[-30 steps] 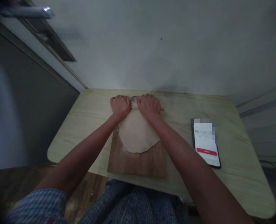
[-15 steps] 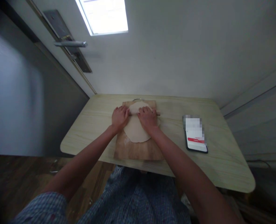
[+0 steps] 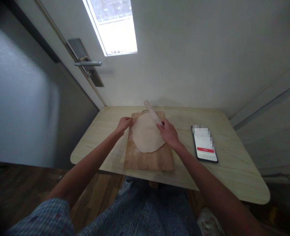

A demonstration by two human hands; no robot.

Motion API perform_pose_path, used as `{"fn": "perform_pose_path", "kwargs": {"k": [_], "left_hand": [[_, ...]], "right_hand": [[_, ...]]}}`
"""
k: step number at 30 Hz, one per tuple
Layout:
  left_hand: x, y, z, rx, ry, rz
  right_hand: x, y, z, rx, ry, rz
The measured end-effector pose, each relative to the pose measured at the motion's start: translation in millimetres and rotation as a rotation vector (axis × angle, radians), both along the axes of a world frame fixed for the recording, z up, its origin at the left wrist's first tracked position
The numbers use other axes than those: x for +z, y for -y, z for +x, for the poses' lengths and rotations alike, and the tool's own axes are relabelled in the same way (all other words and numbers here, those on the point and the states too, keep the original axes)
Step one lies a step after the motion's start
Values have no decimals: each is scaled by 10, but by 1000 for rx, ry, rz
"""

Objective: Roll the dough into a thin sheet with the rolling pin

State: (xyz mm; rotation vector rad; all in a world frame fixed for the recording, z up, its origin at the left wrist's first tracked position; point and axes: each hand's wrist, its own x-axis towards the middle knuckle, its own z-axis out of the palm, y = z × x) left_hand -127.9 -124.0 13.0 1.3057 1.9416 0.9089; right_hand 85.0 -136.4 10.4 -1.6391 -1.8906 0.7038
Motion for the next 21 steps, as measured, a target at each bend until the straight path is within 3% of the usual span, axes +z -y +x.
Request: {"fn": "perform_pose_path", "kwargs": {"k": [4, 9, 15, 21], "left_hand": [[-8, -136, 82, 5, 31, -85], [36, -279, 98, 56, 90, -176], [95, -344, 109, 128, 170, -259], [88, -337, 106, 92, 324, -241]], "right_hand": [[-139, 127, 65, -33, -368, -186], [-241, 203, 107, -6, -588, -226], [-290, 188, 135, -1, -615, -247], [-295, 194, 138, -12, -651, -247]]}}
